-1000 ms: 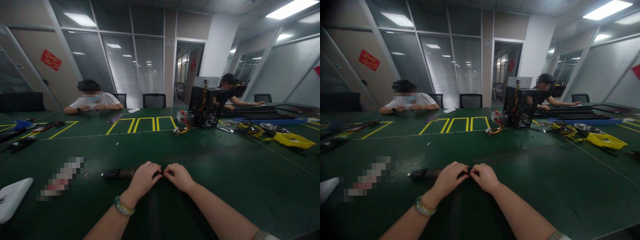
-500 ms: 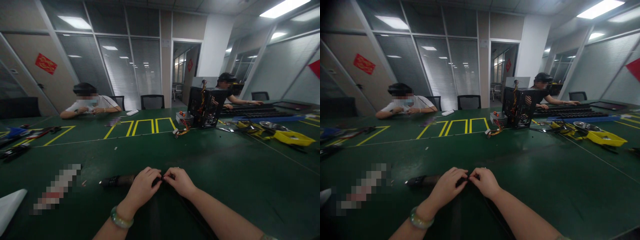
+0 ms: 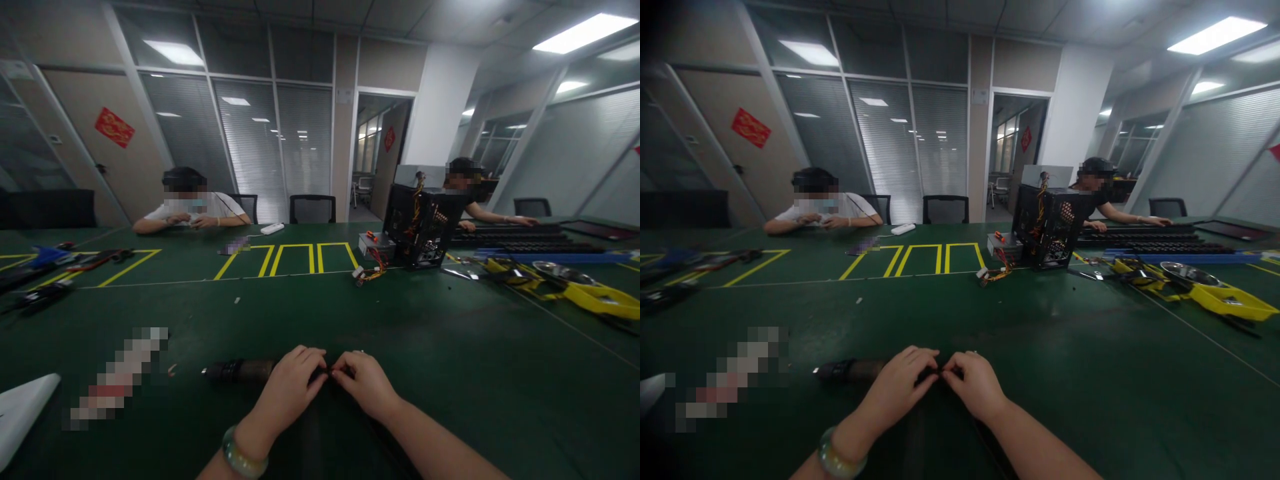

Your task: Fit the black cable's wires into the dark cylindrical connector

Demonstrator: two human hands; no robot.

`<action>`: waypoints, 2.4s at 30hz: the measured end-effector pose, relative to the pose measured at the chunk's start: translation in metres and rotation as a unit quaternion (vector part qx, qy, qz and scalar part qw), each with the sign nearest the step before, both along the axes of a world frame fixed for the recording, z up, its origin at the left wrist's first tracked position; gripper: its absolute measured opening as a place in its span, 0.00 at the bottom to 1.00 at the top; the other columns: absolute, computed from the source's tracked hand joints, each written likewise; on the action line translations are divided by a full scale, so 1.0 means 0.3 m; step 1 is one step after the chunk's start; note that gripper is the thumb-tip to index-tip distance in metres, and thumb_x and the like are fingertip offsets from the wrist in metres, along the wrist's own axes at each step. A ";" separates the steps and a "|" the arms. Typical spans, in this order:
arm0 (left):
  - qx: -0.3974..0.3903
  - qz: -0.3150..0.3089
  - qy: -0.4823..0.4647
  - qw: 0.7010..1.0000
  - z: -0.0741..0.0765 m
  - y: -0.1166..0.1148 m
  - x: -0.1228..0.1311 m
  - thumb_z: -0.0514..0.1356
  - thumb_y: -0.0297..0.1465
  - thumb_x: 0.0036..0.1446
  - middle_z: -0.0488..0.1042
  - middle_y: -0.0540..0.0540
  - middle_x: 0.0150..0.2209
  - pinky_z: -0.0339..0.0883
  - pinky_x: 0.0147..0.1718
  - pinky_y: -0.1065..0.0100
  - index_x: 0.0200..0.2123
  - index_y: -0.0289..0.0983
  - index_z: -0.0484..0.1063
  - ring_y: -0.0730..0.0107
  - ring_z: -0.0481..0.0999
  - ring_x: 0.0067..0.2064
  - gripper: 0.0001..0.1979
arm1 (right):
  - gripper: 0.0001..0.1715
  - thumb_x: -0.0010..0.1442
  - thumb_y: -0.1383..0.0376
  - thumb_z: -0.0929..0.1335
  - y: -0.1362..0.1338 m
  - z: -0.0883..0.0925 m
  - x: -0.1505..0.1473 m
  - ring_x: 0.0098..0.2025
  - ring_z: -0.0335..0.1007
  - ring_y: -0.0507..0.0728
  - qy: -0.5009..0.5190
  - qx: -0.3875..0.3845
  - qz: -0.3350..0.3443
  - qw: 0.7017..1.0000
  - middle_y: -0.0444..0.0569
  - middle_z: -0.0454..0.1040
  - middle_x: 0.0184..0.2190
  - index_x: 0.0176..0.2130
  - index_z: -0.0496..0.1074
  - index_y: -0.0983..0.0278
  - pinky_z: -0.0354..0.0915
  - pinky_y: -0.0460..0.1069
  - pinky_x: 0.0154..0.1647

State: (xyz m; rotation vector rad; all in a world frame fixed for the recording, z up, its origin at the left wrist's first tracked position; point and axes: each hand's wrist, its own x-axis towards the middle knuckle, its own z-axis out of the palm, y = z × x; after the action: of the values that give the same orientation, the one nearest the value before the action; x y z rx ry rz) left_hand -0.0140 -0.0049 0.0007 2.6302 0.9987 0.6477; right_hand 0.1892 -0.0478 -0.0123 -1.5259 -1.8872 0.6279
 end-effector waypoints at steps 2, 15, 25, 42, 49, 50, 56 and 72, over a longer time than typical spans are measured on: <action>0.010 -0.008 0.007 1.000 0.007 -0.004 0.004 0.59 0.24 0.58 0.73 0.49 0.50 0.65 0.49 0.57 0.39 0.41 0.69 0.61 0.70 0.50 0.07 | 0.03 0.61 0.65 0.69 0.002 0.002 0.000 0.35 0.69 0.54 -0.002 0.005 0.004 1.000 0.39 0.76 0.31 0.34 0.74 0.58 0.58 0.49 0.41; 0.023 -0.009 0.006 1.000 0.014 -0.009 -0.001 0.59 0.26 0.58 0.71 0.47 0.53 0.64 0.51 0.57 0.40 0.40 0.69 0.61 0.69 0.53 0.07 | 0.04 0.61 0.64 0.69 0.008 -0.003 -0.001 0.34 0.70 0.53 -0.004 -0.002 0.000 1.000 0.40 0.76 0.30 0.33 0.75 0.59 0.58 0.47 0.38; 0.028 -0.001 0.006 1.000 0.012 -0.015 0.002 0.59 0.26 0.59 0.71 0.48 0.52 0.64 0.50 0.57 0.40 0.41 0.68 0.61 0.69 0.51 0.06 | 0.03 0.60 0.64 0.69 0.002 0.002 0.001 0.32 0.69 0.52 -0.003 -0.002 0.004 1.000 0.40 0.75 0.30 0.34 0.74 0.60 0.58 0.46 0.35; 0.031 -0.010 0.012 0.999 0.022 -0.015 0.005 0.58 0.27 0.62 0.72 0.50 0.51 0.65 0.49 0.59 0.41 0.42 0.69 0.63 0.70 0.50 0.05 | 0.02 0.61 0.65 0.69 0.000 0.002 -0.001 0.33 0.68 0.53 -0.022 0.029 0.001 0.999 0.39 0.74 0.30 0.34 0.73 0.59 0.58 0.47 0.40; 0.024 -0.011 0.009 1.000 0.017 -0.011 -0.001 0.58 0.29 0.63 0.72 0.49 0.50 0.65 0.50 0.59 0.40 0.41 0.69 0.63 0.69 0.51 0.03 | 0.02 0.60 0.65 0.69 -0.003 -0.010 -0.005 0.34 0.68 0.53 -0.023 0.035 -0.005 0.999 0.39 0.75 0.30 0.34 0.73 0.59 0.58 0.47 0.40; 0.022 -0.009 0.009 1.000 0.017 -0.012 -0.002 0.58 0.29 0.63 0.72 0.49 0.50 0.65 0.50 0.59 0.40 0.41 0.69 0.63 0.70 0.51 0.03 | 0.02 0.60 0.65 0.69 -0.003 -0.009 -0.006 0.35 0.69 0.53 -0.025 0.034 -0.006 0.999 0.39 0.75 0.30 0.34 0.73 0.59 0.58 0.47 0.41; 0.014 -0.011 0.007 1.000 0.022 -0.018 -0.007 0.58 0.29 0.62 0.72 0.48 0.50 0.64 0.52 0.58 0.41 0.41 0.70 0.63 0.69 0.52 0.04 | 0.02 0.60 0.65 0.69 -0.004 0.008 -0.011 0.35 0.69 0.54 -0.038 0.024 -0.013 0.999 0.40 0.75 0.30 0.34 0.73 0.59 0.58 0.48 0.42; 0.034 -0.019 0.005 0.999 0.029 -0.026 -0.010 0.59 0.26 0.59 0.72 0.48 0.51 0.64 0.52 0.57 0.42 0.41 0.70 0.62 0.69 0.52 0.08 | 0.04 0.61 0.64 0.68 -0.010 0.019 -0.018 0.34 0.70 0.54 -0.040 0.030 -0.007 0.999 0.40 0.76 0.30 0.34 0.74 0.59 0.59 0.48 0.42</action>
State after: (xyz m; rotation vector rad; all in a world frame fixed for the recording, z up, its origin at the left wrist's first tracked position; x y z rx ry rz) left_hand -0.0169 -0.0126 0.0093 2.7062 0.9445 0.6704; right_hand 0.1839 -0.0508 -0.0066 -1.5455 -1.9346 0.5072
